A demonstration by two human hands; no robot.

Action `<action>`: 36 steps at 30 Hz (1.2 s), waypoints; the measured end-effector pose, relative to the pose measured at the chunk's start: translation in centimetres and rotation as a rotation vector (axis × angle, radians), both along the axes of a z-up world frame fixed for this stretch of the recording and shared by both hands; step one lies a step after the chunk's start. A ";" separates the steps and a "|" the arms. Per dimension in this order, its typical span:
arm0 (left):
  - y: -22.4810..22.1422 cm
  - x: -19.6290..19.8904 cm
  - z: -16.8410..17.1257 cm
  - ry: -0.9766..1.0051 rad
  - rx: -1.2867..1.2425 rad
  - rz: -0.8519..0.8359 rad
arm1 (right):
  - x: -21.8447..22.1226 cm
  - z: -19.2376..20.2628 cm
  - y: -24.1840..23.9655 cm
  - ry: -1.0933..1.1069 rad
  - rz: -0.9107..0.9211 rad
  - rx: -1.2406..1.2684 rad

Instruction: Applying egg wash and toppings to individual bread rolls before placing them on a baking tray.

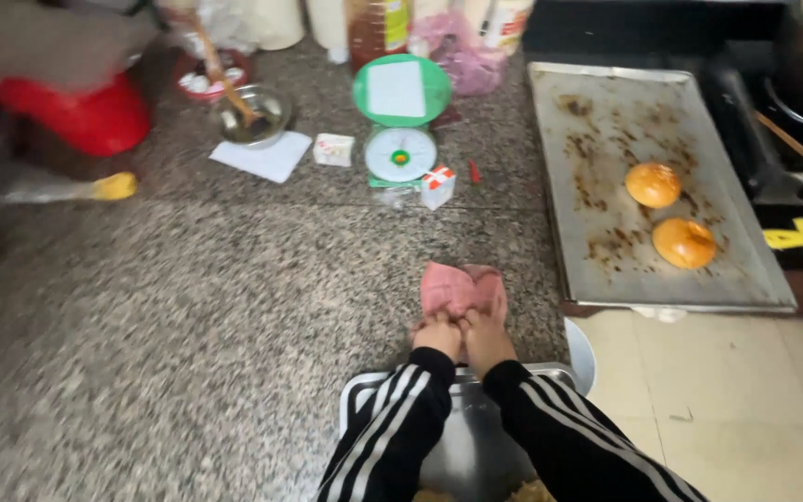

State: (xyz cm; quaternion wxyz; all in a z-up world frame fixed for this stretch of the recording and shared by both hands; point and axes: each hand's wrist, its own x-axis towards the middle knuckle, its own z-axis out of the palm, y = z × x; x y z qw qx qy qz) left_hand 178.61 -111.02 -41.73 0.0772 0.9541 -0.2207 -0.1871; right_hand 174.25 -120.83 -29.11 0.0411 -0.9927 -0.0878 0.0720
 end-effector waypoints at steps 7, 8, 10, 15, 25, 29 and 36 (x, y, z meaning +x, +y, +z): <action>2.5 1.6 5.2 0.197 -0.014 0.146 | 1.4 -5.5 -0.9 0.116 -0.242 0.265; 3.6 1.4 7.6 0.193 0.017 0.178 | 1.5 -6.2 -0.8 0.121 -0.271 0.337; 3.7 1.0 11.0 0.194 0.041 0.201 | 0.9 -2.6 -0.5 0.112 -0.273 0.330; 3.7 0.3 16.2 0.199 0.066 0.290 | -0.8 -2.7 -0.9 0.032 -0.185 0.338; 1.2 1.9 8.3 0.133 0.347 0.452 | -27.6 2.4 -31.0 -0.239 -0.505 0.867; -8.4 1.7 13.9 -0.031 0.331 0.583 | -40.4 2.3 -46.1 0.406 -1.089 0.732; -29.4 0.1 24.2 -0.008 0.135 0.374 | -48.8 -4.9 -51.4 0.318 -1.058 0.864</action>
